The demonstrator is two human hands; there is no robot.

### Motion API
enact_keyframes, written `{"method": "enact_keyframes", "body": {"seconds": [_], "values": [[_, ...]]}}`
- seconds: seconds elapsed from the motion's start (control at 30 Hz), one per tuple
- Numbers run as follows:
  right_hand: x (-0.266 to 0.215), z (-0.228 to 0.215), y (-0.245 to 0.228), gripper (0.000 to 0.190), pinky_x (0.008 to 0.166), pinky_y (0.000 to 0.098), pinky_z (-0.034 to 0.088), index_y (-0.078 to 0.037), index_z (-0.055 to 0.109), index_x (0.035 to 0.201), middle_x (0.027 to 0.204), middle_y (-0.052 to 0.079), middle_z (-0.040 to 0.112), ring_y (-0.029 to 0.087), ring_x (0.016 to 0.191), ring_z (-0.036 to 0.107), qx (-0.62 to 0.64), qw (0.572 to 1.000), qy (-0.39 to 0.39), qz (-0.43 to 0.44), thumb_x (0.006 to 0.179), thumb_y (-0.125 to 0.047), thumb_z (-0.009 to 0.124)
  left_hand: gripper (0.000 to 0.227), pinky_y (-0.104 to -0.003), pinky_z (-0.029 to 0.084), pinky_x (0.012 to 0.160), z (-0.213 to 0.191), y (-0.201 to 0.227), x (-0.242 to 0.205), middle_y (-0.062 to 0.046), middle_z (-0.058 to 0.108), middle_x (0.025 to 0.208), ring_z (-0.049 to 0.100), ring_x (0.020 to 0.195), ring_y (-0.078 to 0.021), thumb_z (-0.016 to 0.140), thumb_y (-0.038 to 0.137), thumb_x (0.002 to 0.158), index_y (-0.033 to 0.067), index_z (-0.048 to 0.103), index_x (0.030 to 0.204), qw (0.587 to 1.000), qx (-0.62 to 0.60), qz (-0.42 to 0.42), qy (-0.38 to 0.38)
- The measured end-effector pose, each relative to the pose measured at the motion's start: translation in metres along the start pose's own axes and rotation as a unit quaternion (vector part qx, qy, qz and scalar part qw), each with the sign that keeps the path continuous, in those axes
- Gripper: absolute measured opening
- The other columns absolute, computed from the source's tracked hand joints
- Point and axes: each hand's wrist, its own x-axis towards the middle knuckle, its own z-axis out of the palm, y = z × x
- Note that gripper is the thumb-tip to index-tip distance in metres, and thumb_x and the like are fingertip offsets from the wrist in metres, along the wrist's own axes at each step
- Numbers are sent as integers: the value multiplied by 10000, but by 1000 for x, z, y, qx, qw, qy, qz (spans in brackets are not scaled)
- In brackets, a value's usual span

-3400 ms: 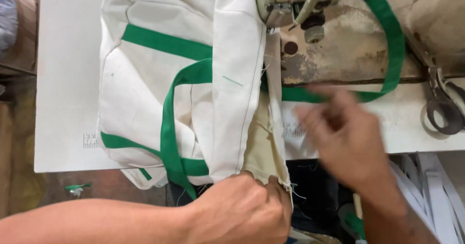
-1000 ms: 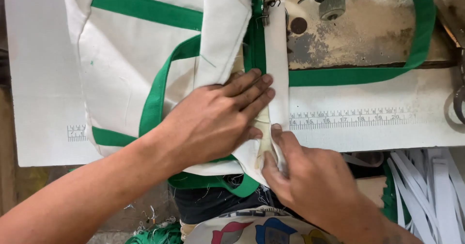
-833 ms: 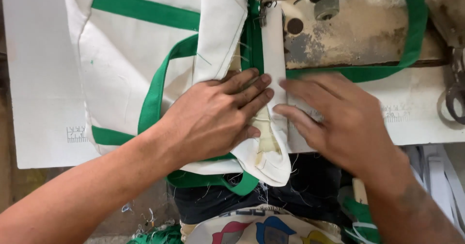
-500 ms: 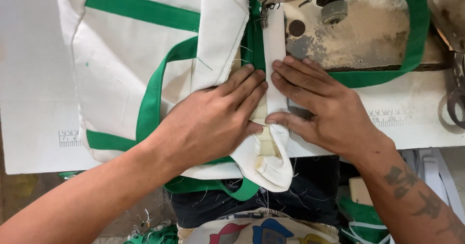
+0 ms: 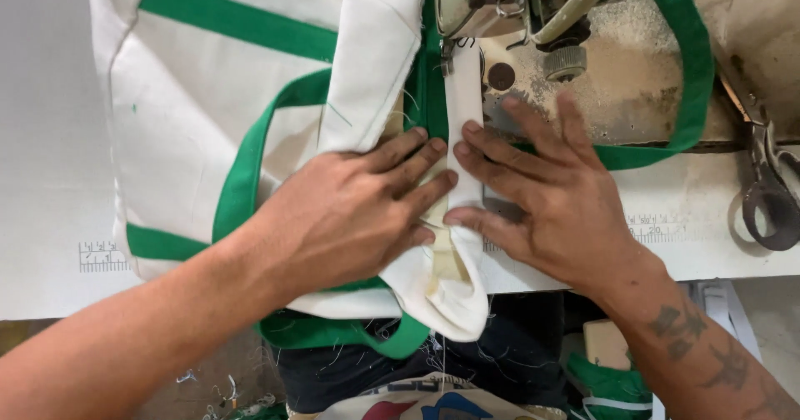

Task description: Using an industrial sewing machine to assemble a canvas tote bag, including aligning fabric, sewing seams, and trimming threads.

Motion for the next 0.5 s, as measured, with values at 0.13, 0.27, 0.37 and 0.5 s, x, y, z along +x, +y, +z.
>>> {"method": "enact_keyframes", "body": {"seconds": [0.13,0.27,0.37,0.5], "values": [[4,5,15,653,1280,770,225,-146,791,1454,1535,49,718,396,1575,476,-21,999,-13,24,976,-587,843,648,-505,574,1036,-1,-16,8,-219,599,1594,547,1482,-387,540,537,1106,76,581,1559,1000,-1,-4,9],[5,12,27,660,1141,870,358,-231,728,1529,1630,-48,619,308,1646,387,-12,999,-19,37,978,-571,859,656,-506,564,1036,3,-27,13,-201,601,1597,534,1497,-372,527,549,1110,80,578,1566,1000,0,-6,13],[11,11,29,607,909,697,468,-236,758,1508,1604,-31,661,320,1628,440,-14,999,-21,41,995,-541,866,648,-485,553,1055,9,-32,13,-182,621,1584,548,1481,-352,530,555,1112,90,596,1558,999,22,0,36],[19,17,41,648,799,599,491,-290,737,1534,1630,-65,630,314,1635,415,-42,993,-72,84,989,-638,758,628,-474,569,1025,7,-45,20,-164,659,1557,577,1459,-341,551,551,1109,95,635,1533,998,33,3,59]]}}
